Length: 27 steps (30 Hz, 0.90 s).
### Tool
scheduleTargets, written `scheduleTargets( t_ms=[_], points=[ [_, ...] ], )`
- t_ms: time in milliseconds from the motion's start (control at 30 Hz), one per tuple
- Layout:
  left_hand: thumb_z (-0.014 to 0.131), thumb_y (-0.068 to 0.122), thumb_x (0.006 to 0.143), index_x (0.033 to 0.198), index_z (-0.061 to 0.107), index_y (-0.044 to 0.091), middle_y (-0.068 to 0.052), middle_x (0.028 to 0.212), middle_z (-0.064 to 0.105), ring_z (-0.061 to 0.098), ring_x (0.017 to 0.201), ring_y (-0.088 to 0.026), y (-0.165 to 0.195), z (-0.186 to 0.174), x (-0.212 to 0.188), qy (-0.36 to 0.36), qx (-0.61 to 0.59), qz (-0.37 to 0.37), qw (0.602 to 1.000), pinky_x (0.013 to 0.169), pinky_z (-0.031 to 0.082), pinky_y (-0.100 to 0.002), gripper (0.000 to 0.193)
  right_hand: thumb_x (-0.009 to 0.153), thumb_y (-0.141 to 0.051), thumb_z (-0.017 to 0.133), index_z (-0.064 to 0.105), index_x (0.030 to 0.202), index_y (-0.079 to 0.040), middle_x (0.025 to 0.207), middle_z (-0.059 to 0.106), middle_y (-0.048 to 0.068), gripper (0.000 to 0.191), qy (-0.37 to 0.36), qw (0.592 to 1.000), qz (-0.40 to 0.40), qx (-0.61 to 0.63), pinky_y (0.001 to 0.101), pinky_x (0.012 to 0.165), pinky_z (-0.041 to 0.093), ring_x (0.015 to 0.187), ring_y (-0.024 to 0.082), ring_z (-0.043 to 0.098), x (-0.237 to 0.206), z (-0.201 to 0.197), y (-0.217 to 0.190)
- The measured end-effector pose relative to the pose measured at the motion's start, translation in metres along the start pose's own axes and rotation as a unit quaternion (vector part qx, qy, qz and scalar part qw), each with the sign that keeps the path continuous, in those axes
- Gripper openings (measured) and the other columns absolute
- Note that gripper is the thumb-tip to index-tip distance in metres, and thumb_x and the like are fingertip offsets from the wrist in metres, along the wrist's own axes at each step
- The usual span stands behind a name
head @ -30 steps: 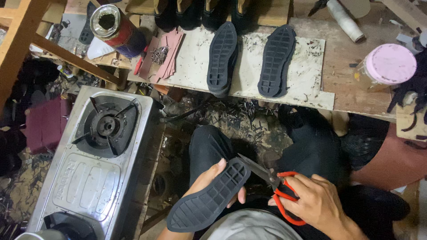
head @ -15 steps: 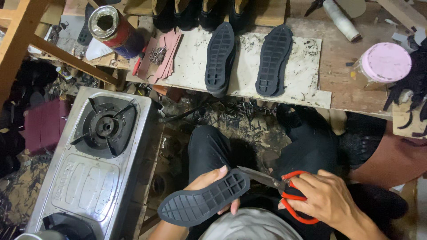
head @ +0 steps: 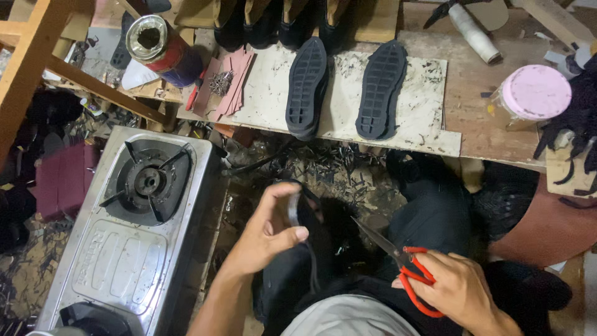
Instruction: The person sits on the floor of a shoe workshop and uses red-handled scissors to trim the edges of black rubber shoe soles, rotating each sole to cut around its perimeter. Finished soles are placed on the workbench above, where other soles are already laid out.
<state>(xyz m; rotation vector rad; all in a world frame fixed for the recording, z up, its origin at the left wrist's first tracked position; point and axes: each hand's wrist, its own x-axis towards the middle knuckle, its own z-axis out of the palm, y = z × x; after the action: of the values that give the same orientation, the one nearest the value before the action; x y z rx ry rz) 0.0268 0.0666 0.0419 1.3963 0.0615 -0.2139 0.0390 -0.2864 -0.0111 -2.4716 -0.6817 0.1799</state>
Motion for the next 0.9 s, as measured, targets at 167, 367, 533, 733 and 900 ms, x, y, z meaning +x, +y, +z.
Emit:
scheduleTargets(
  t_ms=[167, 367, 533, 733, 900],
  points=[
    [0.079, -0.004, 0.092, 0.13, 0.045, 0.01, -0.015, 0.139, 0.053, 0.056, 0.133, -0.026, 0.029, 0.002, 0.031, 0.156, 0.057, 0.387, 0.907, 0.123, 0.049, -0.042, 0.053, 0.064, -0.034, 0.087, 0.073, 0.094, -0.01, 0.089, 0.076, 0.006, 0.04, -0.014, 1.0, -0.018, -0.004, 0.0388, 0.059, 0.057, 0.065, 0.028, 0.073, -0.003, 0.008, -0.004],
    [0.08, 0.003, 0.095, 0.121, 0.039, 0.008, -0.02, 0.153, 0.049, 0.05, 0.142, -0.031, 0.027, -0.006, 0.121, 0.317, 0.165, 0.42, 0.834, 0.128, 0.039, -0.044, 0.049, 0.065, -0.044, 0.087, 0.075, 0.105, -0.011, 0.087, 0.074, 0.007, 0.053, -0.058, 0.998, 0.022, -0.008, 0.0387, 0.062, 0.059, 0.066, 0.028, 0.074, -0.011, 0.027, -0.002],
    [0.073, 0.017, 0.094, 0.105, 0.05, 0.004, -0.023, 0.147, 0.057, 0.056, 0.136, -0.039, -0.012, 0.001, 0.148, 0.349, 0.317, 0.261, 0.842, 0.112, 0.044, -0.043, 0.028, 0.068, -0.046, 0.087, 0.076, 0.109, -0.011, 0.1, 0.078, 0.01, 0.055, -0.072, 0.994, 0.077, 0.011, 0.0375, 0.068, 0.061, 0.077, 0.028, 0.078, -0.022, 0.046, 0.016],
    [0.075, 0.007, 0.094, 0.099, 0.056, 0.001, -0.021, 0.135, 0.065, 0.055, 0.141, -0.042, -0.033, 0.011, 0.145, 0.392, 0.312, 0.352, 0.791, 0.116, 0.043, -0.046, 0.02, 0.066, -0.051, 0.092, 0.08, 0.103, -0.017, 0.102, 0.08, 0.007, 0.052, -0.091, 0.977, 0.191, 0.036, 0.039, 0.075, 0.062, 0.082, 0.026, 0.08, -0.03, 0.06, 0.03],
    [0.078, 0.009, 0.091, 0.095, 0.058, 0.001, -0.02, 0.123, 0.069, 0.06, 0.134, -0.042, -0.03, 0.015, 0.166, 0.427, 0.311, 0.319, 0.787, 0.109, 0.048, -0.046, 0.022, 0.067, -0.052, 0.091, 0.079, 0.105, -0.015, 0.103, 0.079, 0.009, 0.055, -0.082, 0.98, 0.179, 0.025, 0.0392, 0.075, 0.061, 0.084, 0.028, 0.078, -0.026, 0.061, 0.025]
  ],
)
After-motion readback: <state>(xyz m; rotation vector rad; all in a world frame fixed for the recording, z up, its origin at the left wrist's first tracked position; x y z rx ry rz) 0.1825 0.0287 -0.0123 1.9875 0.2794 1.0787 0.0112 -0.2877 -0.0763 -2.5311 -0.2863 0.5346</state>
